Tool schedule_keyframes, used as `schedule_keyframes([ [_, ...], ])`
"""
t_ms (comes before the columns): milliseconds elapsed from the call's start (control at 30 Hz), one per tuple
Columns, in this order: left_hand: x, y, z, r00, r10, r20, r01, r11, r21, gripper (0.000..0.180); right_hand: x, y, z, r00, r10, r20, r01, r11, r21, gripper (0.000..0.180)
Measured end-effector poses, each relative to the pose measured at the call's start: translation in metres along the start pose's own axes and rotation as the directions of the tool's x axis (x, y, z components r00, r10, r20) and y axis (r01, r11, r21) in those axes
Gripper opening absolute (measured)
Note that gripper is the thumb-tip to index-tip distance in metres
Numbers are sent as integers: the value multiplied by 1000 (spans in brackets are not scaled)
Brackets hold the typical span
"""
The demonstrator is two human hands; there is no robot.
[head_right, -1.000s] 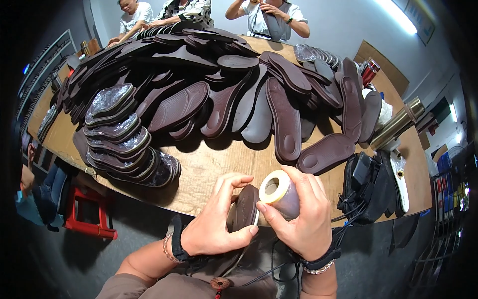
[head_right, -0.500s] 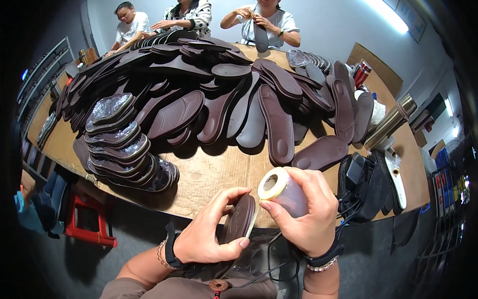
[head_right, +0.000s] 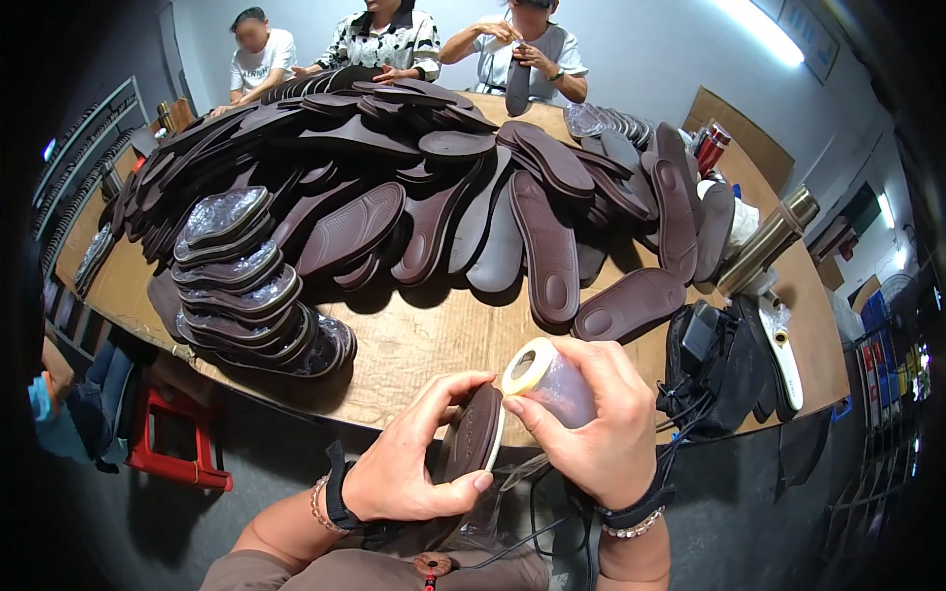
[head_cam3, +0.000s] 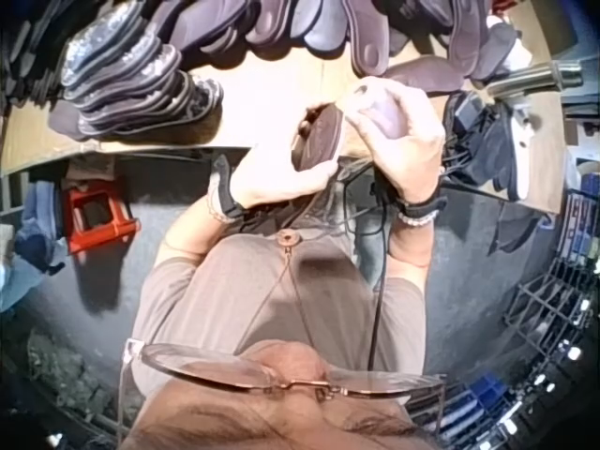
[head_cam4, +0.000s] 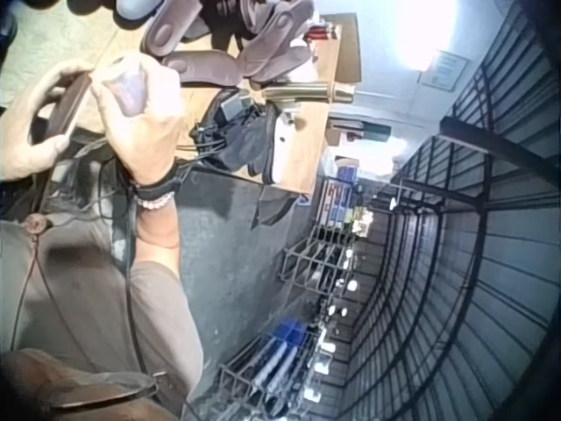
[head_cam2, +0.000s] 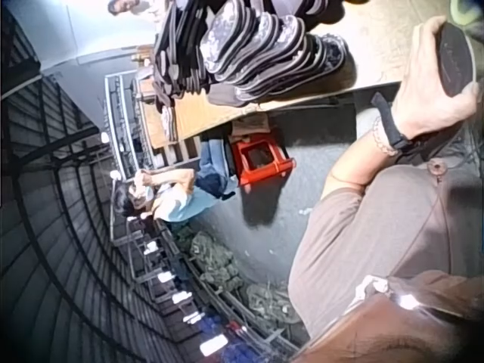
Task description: The recorder applies tape and plastic wrapping to shoe insole components at a manufacturing workstation.
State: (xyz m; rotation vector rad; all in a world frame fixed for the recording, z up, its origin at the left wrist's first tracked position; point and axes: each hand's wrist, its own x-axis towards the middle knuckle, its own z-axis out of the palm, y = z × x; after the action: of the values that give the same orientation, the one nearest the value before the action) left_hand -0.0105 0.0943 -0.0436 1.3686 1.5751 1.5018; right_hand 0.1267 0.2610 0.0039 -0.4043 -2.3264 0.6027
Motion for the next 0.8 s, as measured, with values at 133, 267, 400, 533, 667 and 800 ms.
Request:
schedule_keyframes([
  [133,0,22,-4,998,54,14,-54,999,2,92,1,-12,-16,1000,6,-31,-6,1000,30,50],
  [267,17,83,-19,906,422,34,-422,893,158,91,6,-34,-40,951,-29,-309,112,960,255,69],
  [400,51,116,-31,757,645,103,-649,726,229,91,16,-61,-60,823,6,-567,189,940,284,90],
  [533,82,63,-50,688,698,198,-726,653,218,85,25,-34,-50,889,-273,-367,218,958,-185,73],
  [667,74,9,-40,742,644,187,-666,739,102,83,7,-26,-36,951,-237,-198,176,943,-282,67],
  [800,60,8,-37,745,643,177,-666,731,147,82,5,-27,-29,956,-246,-159,212,955,-206,63],
])
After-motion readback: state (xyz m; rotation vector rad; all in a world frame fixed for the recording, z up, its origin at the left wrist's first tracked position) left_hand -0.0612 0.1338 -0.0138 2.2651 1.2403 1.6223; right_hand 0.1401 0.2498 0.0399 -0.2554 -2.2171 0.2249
